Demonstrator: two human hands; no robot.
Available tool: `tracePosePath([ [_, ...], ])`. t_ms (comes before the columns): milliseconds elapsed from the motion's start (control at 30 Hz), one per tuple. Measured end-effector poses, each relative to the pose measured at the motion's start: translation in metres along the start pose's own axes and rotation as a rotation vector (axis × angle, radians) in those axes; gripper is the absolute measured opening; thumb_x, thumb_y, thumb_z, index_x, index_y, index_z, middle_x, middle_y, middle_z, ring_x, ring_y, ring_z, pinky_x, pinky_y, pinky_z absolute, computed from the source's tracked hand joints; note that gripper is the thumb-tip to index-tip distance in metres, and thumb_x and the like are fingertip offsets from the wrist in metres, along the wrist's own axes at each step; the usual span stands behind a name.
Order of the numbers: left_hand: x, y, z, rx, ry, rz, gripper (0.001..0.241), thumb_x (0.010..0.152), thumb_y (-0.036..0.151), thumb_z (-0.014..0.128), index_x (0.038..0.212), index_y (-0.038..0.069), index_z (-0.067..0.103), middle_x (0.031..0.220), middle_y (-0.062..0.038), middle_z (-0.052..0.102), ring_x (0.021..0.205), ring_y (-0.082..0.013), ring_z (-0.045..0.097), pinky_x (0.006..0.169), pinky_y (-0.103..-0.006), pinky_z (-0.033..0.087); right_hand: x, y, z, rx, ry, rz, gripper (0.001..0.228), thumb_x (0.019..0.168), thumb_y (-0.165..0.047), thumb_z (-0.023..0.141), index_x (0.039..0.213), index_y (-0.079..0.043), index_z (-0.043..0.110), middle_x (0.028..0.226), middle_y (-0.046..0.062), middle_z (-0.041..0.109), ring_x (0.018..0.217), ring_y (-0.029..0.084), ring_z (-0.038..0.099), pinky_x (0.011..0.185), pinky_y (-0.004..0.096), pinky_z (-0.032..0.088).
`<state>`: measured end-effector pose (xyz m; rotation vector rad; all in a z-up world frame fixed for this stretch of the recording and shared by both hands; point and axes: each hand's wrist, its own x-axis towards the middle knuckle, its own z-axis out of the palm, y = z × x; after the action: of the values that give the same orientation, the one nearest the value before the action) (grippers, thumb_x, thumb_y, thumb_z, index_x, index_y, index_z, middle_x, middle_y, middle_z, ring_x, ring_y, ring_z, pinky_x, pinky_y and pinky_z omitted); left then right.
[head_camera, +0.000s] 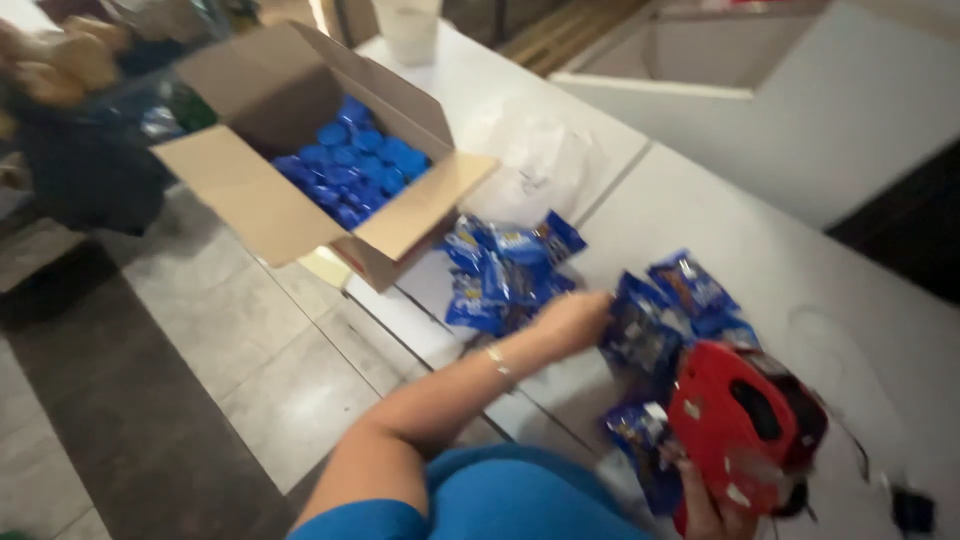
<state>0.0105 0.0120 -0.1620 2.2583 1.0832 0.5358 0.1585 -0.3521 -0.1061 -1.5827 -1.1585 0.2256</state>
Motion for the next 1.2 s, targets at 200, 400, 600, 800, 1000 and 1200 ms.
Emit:
tracePosePath([
  [200,-0.053,0.003,-0.119,0.177,0.215,0.027,0.038,0.092,-0.014,0.068,0.117,0.013,0.079,0.099,-0.009,0.083,0.089,-0.0322,0.080,0.069,-0.0470,0.065,0.035,-0.090,0.017,0.164,0.012,0.377,0.032,0.109,0.001,0.070,0.139,0.010,0.073,0.125,0.024,0.084,0.115,0.033,0.082,0.107,0.047,0.069],
  [400,-0.005,-0.030,-0.163,0.355,0.378,-0.029,0.042,0.094,-0.019,0.060,0.126,0.005,0.075,0.107,-0.018,0.084,0.098,-0.0413,0.076,0.085,-0.0547,0.063,0.040,-0.106,0.022,0.116,-0.051,0.302,0.045,0.107,-0.004,0.071,0.151,0.002,0.063,0.126,0.018,0.083,0.115,0.029,0.083,0.102,0.045,0.071],
  [600,0.072,-0.034,-0.168,0.559,0.002,-0.241,0.018,0.108,0.008,0.067,0.117,0.017,0.080,0.117,-0.007,0.085,0.113,-0.0320,0.077,0.103,-0.0514,0.058,0.032,-0.099,0.024,0.180,-0.016,0.351,0.054,0.102,-0.001,0.076,0.154,0.002,0.064,0.130,0.020,0.084,0.117,0.031,0.085,0.094,0.042,0.075],
  [800,0.118,-0.054,-0.149,0.585,-0.130,-0.269,0.062,0.105,0.067,0.078,0.148,0.023,0.072,0.150,-0.015,0.072,0.141,-0.0448,0.069,0.116,-0.0619,0.052,0.031,-0.091,0.020,0.131,0.005,0.437,0.045,0.101,-0.005,0.078,0.145,0.001,0.072,0.129,0.019,0.086,0.119,0.030,0.084,0.098,0.044,0.073],
  [1000,0.134,-0.056,-0.148,0.737,-0.306,-0.147,0.036,0.101,0.040,0.081,0.136,0.033,0.085,0.154,-0.009,0.066,0.150,-0.0383,0.060,0.123,-0.0639,0.046,0.029,-0.077,0.025,0.207,0.008,0.442,0.044,0.099,-0.002,0.079,0.143,0.005,0.074,0.124,0.021,0.089,0.113,0.032,0.088,0.096,0.044,0.076],
  [1200,0.108,0.003,-0.197,0.539,-0.376,-0.013,0.018,0.117,0.034,0.070,0.128,0.021,0.076,0.117,-0.004,0.082,0.108,-0.0268,0.076,0.098,-0.0459,0.056,0.029,-0.079,0.025,0.157,-0.028,0.498,0.036,0.100,-0.008,0.078,0.135,0.003,0.082,0.123,0.018,0.092,0.118,0.031,0.088,0.099,0.045,0.075],
])
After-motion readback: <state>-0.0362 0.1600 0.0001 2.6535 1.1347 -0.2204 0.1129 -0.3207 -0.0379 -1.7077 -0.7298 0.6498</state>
